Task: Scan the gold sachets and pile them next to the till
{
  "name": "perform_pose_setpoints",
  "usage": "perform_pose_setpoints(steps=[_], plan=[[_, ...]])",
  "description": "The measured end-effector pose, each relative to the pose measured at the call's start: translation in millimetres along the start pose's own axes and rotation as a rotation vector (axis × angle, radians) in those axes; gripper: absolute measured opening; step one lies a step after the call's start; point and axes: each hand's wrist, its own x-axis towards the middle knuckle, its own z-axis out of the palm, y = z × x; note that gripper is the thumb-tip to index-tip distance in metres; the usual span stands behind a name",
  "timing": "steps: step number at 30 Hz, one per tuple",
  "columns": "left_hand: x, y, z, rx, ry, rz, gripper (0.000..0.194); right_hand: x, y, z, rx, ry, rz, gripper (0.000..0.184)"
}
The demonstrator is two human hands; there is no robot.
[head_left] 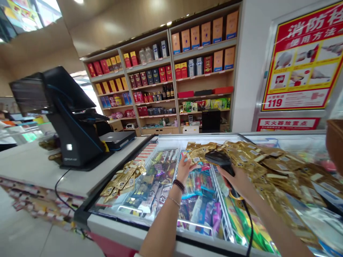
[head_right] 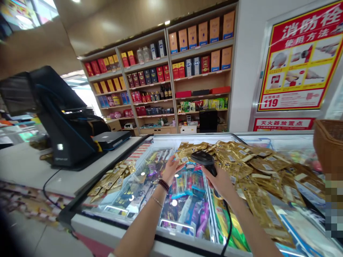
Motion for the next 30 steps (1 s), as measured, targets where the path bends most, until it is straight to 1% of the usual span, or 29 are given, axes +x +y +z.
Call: perform_pose_setpoints(steps=[2, 4, 7, 11, 14, 19, 30], plan=[[0.3, 4.1, -1.3, -0.021, -0.015, 0.018, 0.040, -5.9, -3.4, 6.2, -0.106, 0.012, -0.037, 0.043], [1.0, 5.9, -1.8, -0.038, -0.020, 0.040, 0.043, -13.4, -5.6, 9.1, -0.143, 0.029, -0.055, 0.041], [2.2, 5.2, -3.0, -0.055, -0.018, 0.057, 0.048, -23.7, -7.3, 8.4, -0.114, 0.028, -0.060, 0.041], [2.8, 2.9, -5.5, -0.049, -0.039, 0.040, 0.053, -29.6, -8.4, 3.3, -0.073, -0.014, 0.003, 0.044], [2.9, 1.4, -6.9, -0.044, -0.061, 0.044, 0.050, -29.6, -9.5, 1.2, -0.066, -0.031, 0.013, 0.043], [4.0, -1.9, -7.9, -0.026, -0.045, 0.030, 0.039, -29.1, -10.2, 2.6, -0.086, -0.034, 0.021, 0.042], [3.3, -2.0, -9.1, -0.011, -0.062, 0.020, 0.038, -29.4, -9.3, 2.8, -0.137, -0.032, 0.018, 0.045]])
